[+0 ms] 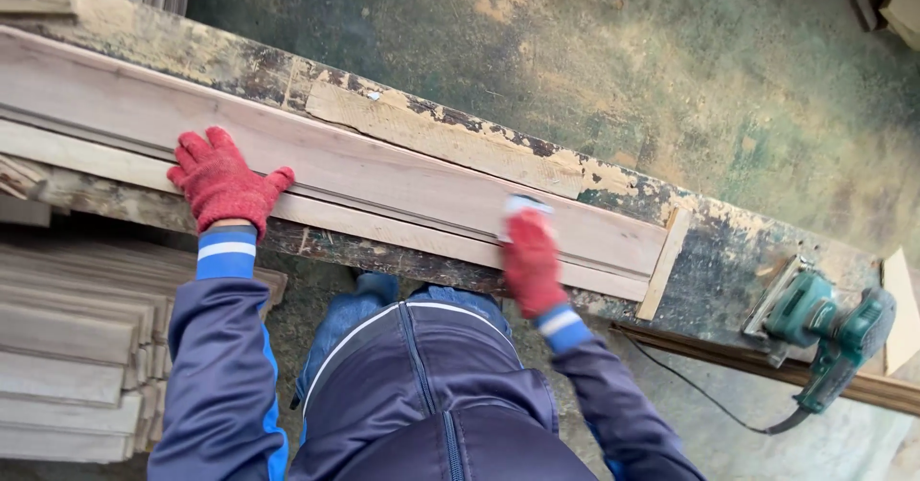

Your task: The person is sanding a long wooden plank using an orbital sander and then manually with sandpaper.

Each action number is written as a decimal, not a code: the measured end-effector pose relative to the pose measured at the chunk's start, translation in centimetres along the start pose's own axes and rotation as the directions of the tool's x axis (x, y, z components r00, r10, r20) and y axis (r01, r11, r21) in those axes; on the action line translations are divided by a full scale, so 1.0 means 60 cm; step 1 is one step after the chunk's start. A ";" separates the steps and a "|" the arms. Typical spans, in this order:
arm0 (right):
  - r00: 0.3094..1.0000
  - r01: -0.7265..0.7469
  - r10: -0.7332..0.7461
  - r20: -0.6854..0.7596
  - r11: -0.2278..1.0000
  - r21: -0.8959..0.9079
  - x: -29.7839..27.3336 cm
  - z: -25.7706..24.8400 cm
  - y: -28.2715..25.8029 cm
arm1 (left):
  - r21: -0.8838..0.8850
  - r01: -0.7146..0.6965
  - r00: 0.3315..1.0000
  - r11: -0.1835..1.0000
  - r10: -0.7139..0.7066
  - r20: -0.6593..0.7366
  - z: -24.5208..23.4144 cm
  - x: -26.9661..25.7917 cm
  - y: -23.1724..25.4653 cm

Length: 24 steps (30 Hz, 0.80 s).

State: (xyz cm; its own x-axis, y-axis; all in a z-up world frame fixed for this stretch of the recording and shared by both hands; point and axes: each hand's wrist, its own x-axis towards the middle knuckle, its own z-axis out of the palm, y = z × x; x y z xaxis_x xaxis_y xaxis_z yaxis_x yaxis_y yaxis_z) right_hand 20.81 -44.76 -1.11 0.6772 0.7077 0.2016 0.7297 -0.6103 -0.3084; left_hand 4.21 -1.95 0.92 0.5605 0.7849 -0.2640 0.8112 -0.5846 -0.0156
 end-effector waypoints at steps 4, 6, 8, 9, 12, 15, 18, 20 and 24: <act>0.963 0.243 -0.241 0.122 0.970 0.001 0.054 0.118 -0.136 | -0.029 0.161 0.956 0.987 -0.148 0.252 -0.060 -0.012 0.024; 0.949 0.272 -0.263 0.173 0.962 -0.026 0.056 0.129 -0.154 | -0.025 0.152 0.956 0.988 -0.141 0.259 -0.064 -0.023 0.021; 0.972 0.236 -0.235 0.019 0.971 -0.029 0.048 0.113 -0.118 | -0.055 0.152 0.958 0.987 -0.134 0.252 -0.068 -0.017 0.025; 0.975 0.220 -0.220 0.017 0.975 -0.038 0.014 0.102 -0.062 | -0.055 0.135 0.960 0.989 -0.116 0.254 -0.074 -0.022 0.028; 1.000 -0.013 0.010 -0.020 0.991 -0.132 -0.090 0.075 0.100 | -0.047 0.142 0.953 0.989 -0.124 0.276 -0.081 -0.031 0.031; 0.925 -0.381 0.370 -0.090 0.906 -0.185 -0.129 0.048 0.154 | -0.059 0.146 0.963 0.988 -0.128 0.237 -0.046 -0.025 0.011; 0.738 -0.641 0.640 -0.214 0.764 0.074 -0.062 0.040 0.016 | 0.117 -0.046 0.999 0.992 0.047 -0.002 0.018 -0.009 -0.017; 0.981 -0.160 0.157 -0.116 0.987 -0.013 -0.030 0.118 -0.049 | 0.028 -0.007 0.998 1.000 0.006 0.055 0.020 -0.010 -0.017; 0.996 0.063 -0.070 0.063 0.993 0.100 0.083 0.080 -0.199 | 0.034 -0.026 0.997 0.999 0.028 -0.066 0.026 -0.043 0.028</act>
State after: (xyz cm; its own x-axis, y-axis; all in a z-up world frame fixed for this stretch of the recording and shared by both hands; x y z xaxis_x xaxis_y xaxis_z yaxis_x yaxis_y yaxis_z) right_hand 15.03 -32.25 -0.88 0.6171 0.7696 0.1639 0.7580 -0.5255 -0.3864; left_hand 3.87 -5.26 0.08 0.5927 0.7801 -0.2005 0.7903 -0.6113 -0.0420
